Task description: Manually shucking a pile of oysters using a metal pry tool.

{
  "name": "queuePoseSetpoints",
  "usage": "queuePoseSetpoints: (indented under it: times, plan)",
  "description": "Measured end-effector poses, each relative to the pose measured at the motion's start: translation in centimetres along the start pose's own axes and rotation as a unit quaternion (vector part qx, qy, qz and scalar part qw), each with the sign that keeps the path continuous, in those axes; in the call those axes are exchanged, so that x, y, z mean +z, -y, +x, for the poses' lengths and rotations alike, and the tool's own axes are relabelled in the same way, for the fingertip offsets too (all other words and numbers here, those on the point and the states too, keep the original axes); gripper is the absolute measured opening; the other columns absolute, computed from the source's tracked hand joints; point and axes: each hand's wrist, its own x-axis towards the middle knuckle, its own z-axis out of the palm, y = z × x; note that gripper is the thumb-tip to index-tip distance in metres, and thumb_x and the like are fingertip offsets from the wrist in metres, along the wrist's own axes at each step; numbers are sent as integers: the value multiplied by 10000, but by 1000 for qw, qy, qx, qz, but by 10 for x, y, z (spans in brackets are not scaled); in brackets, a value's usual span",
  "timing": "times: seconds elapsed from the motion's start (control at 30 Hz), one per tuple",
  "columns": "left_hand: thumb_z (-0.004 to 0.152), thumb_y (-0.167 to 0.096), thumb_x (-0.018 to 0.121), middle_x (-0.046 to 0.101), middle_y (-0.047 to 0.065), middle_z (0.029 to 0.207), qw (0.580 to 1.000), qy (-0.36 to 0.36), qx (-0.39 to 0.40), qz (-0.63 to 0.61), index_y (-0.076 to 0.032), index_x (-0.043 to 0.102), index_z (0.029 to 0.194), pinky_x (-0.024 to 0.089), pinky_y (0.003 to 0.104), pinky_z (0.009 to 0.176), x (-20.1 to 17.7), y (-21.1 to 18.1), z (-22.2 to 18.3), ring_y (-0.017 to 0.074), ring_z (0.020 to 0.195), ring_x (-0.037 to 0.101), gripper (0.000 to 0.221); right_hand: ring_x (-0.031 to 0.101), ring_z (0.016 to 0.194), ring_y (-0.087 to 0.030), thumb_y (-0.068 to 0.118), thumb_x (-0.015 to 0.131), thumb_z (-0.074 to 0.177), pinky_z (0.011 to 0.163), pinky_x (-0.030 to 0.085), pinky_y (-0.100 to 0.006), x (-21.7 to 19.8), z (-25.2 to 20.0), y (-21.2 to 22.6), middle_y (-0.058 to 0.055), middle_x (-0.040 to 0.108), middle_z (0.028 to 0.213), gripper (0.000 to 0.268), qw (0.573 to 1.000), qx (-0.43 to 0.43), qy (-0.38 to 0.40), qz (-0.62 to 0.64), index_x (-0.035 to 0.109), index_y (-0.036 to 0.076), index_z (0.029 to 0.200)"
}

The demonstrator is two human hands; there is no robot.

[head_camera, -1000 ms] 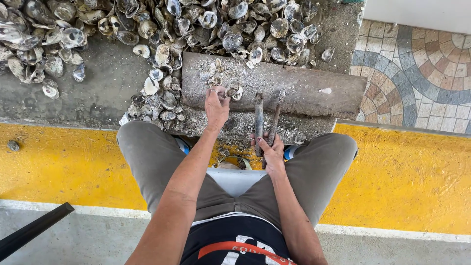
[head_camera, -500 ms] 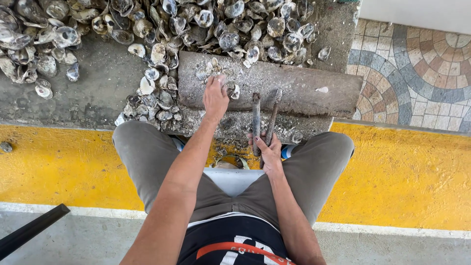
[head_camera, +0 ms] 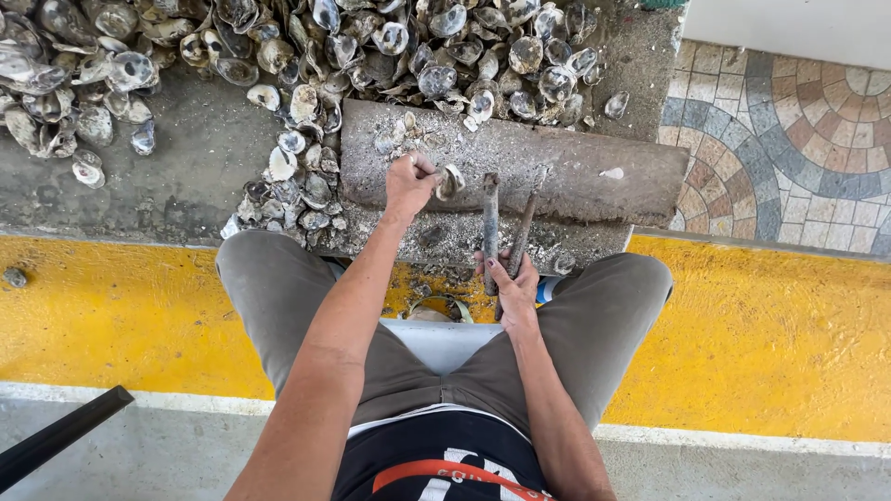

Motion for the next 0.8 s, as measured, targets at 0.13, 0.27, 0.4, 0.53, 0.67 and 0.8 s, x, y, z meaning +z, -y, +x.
queuePoseSetpoints:
  times: [0.13, 0.27, 0.4, 0.53, 0.67, 0.8]
  plan:
    - [828, -24, 779, 709, 62, 881, 985, -68, -46, -154, -61, 650, 945, 613, 326, 685, 11, 22, 6, 192, 785, 705, 178, 728, 837, -205, 27, 698, 950, 712, 575, -303, 1, -2, 1, -217, 755, 1048, 245, 1000, -22, -4, -5, 481, 66, 1055]
    - [853, -118, 789, 683, 88, 932, 986, -163, 19, -21, -64, 667, 972, 597, 321, 740, 20, 37, -15, 182, 823, 669, 178, 735, 850, -192, 34, 702, 943, 748, 581, -288, 5, -3, 0, -199, 758, 1047, 254, 998, -60, 2, -35, 475, 64, 1051]
    - [862, -352, 770, 646, 69, 885, 980, -60, -39, -184, -78, 618, 1010, 573, 333, 708, 18, -20, -112, 177, 828, 630, 347, 693, 809, -179, 46, 747, 904, 719, 567, -313, 16, -5, -5, -180, 707, 992, 292, 986, -72, -36, -149, 497, 47, 1055]
    - [933, -207, 752, 676, 43, 905, 954, 57, 2, -294, -45, 638, 1033, 561, 324, 751, 37, 3, -141, 145, 823, 638, 222, 679, 751, -212, 131, 790, 869, 693, 556, -369, 30, -18, -2, -153, 713, 898, 324, 916, -132, -35, -377, 551, 21, 1057]
    - [923, -97, 648, 609, 0, 724, 904, -32, -96, -415, -58, 613, 1005, 534, 311, 497, 6, 13, -123, 105, 544, 563, 97, 720, 711, -278, 267, 720, 946, 669, 544, -404, 41, -25, 5, -147, 727, 817, 310, 884, -134, 34, -446, 564, 32, 1074]
    - [947, -105, 680, 581, 3, 688, 929, -74, -61, -356, -40, 621, 977, 466, 305, 426, -25, 25, -99, 92, 492, 502, 93, 712, 689, -346, 268, 643, 1006, 645, 522, -443, 34, -20, -14, -178, 699, 770, 263, 875, -116, 28, -469, 560, 41, 1110]
